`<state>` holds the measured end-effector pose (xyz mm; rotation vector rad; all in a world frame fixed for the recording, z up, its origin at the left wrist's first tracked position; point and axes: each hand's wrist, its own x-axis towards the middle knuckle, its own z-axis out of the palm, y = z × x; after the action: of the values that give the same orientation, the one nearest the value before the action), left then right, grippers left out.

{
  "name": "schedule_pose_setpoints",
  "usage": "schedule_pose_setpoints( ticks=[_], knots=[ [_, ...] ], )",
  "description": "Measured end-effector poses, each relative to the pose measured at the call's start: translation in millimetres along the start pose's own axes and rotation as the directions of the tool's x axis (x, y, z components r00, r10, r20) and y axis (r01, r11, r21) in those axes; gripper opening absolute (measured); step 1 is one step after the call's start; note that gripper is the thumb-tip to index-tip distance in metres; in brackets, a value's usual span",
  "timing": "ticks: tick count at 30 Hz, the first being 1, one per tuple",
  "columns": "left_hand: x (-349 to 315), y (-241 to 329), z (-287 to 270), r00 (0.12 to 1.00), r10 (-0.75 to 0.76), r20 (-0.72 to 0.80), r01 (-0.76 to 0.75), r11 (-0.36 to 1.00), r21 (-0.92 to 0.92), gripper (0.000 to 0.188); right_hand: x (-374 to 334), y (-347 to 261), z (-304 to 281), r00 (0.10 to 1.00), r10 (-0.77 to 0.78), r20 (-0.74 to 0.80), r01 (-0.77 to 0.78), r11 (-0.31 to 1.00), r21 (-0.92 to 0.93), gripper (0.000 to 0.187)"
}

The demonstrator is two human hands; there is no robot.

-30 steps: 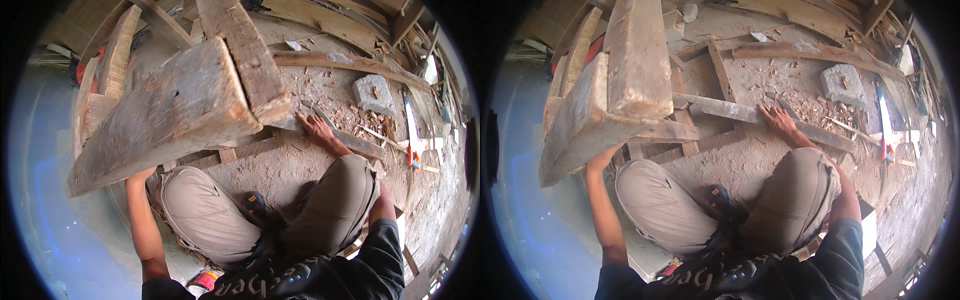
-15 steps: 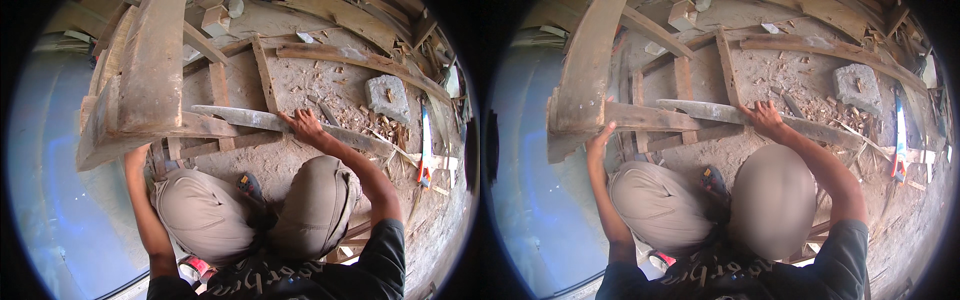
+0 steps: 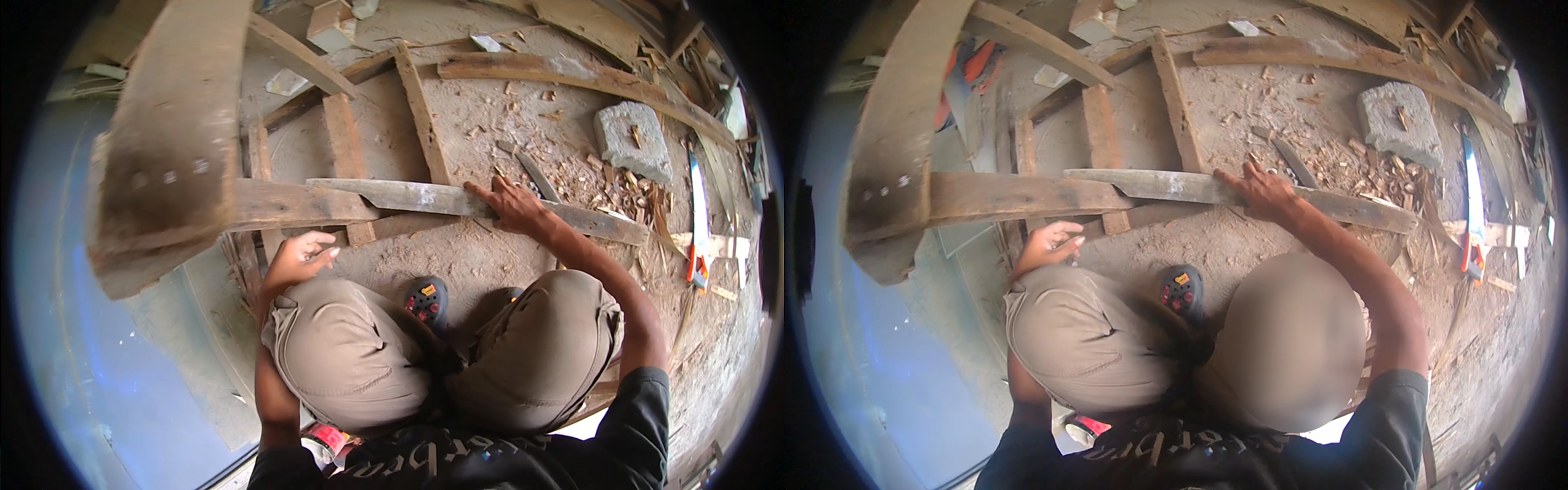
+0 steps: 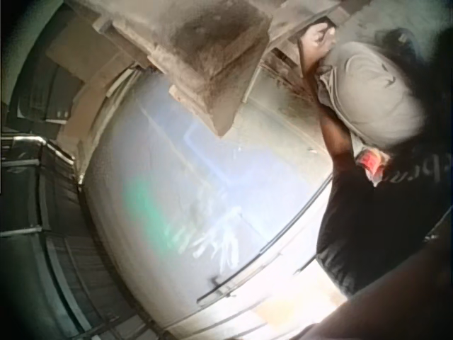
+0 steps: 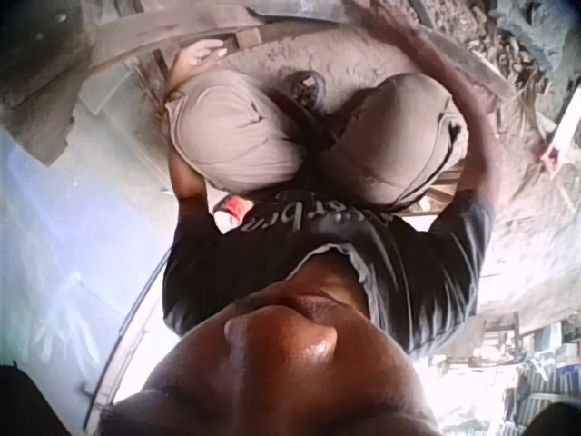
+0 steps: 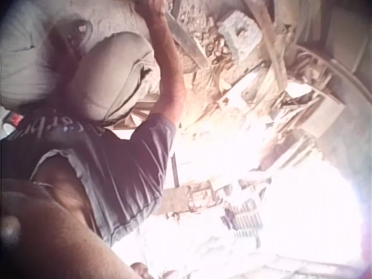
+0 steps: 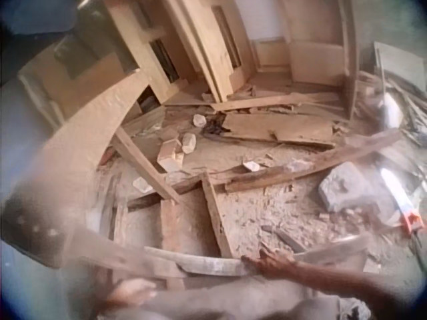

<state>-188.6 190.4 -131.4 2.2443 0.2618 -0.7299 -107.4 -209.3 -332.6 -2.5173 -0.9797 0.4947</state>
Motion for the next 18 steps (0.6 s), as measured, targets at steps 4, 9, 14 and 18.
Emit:
schedule_pose_setpoints(
  ticks=[4, 9, 14, 18],
  knots=[
    [45.3, -3.2, 52.8, 0.969, 0.244, 0.044, -0.248, 0.959, 0.137, 0.035, 6.0, -16.7, 8.8, 0.995, 0.05, -0.087, -0.049, 0.999, 0.02, 0.093],
    [84.9, 26.4, 93.2, 0.88, 0.471, 0.056, -0.436, 0.757, 0.487, 0.063, 5.2, -17.4, 5.0, 0.995, 0.087, -0.037, -0.087, 0.996, 0.022, 0.096],
    [143.8, 20.3, 97.2, 0.914, 0.397, 0.083, -0.343, 0.646, 0.683, 0.08, 17.6, -10.7, -22.0, 0.993, 0.064, 0.102, -0.088, 0.966, 0.242, 0.096],
    [164.3, 29.5, 93.9, 0.854, 0.51, 0.099, -0.458, 0.649, 0.607, 0.064, 25.5, 5.1, -22.2, 0.983, 0.071, 0.167, -0.13, 0.917, 0.376, 0.099]
  ],
)
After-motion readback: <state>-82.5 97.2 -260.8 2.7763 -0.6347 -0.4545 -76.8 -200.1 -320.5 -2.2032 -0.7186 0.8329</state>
